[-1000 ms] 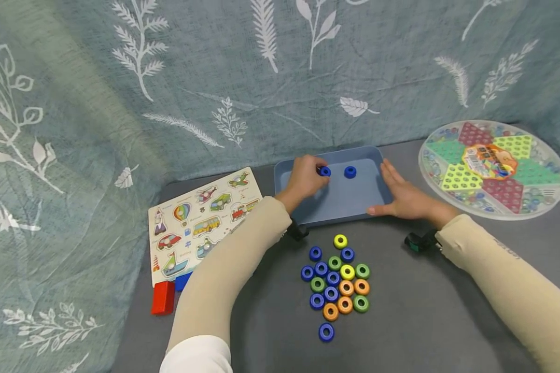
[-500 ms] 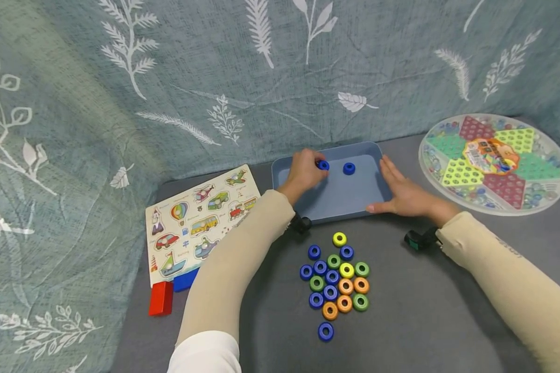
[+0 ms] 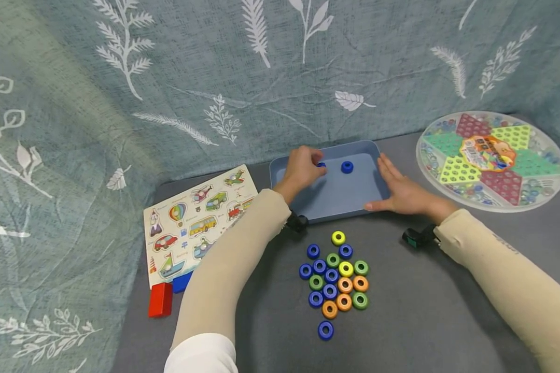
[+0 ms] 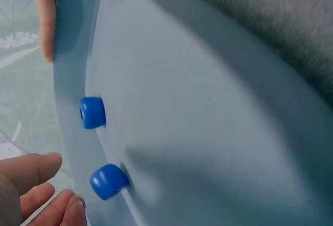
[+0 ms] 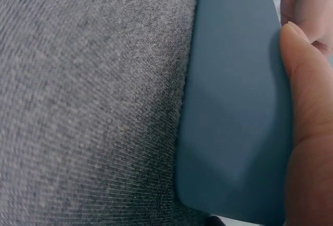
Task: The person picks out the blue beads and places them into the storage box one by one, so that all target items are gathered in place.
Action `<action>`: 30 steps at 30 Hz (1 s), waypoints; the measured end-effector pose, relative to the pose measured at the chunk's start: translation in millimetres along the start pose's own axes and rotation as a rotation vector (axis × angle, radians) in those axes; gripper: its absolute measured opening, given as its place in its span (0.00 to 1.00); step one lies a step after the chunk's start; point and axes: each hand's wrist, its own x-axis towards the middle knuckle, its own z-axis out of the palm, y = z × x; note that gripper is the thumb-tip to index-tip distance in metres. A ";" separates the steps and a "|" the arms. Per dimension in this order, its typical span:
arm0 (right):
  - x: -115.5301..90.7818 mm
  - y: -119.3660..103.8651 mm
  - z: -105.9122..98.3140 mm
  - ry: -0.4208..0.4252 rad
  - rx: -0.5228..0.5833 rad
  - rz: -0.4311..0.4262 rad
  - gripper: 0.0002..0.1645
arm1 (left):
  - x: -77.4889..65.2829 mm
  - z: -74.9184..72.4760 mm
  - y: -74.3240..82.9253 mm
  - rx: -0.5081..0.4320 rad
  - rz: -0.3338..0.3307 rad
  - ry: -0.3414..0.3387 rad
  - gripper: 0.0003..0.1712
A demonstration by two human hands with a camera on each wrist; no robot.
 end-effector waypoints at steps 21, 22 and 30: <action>-0.5 0.9 -5.1 0.011 -0.002 0.001 0.71 | -137.9 -10.5 -6.8 0.438 0.589 -0.513 0.20; -0.6 1.5 -4.6 0.011 -0.001 -0.002 0.71 | -140.8 -8.4 -9.6 0.440 0.590 -0.516 0.20; -1.6 0.7 0.5 0.006 0.008 -0.016 0.70 | -150.0 9.2 -26.5 0.337 0.613 -0.412 0.15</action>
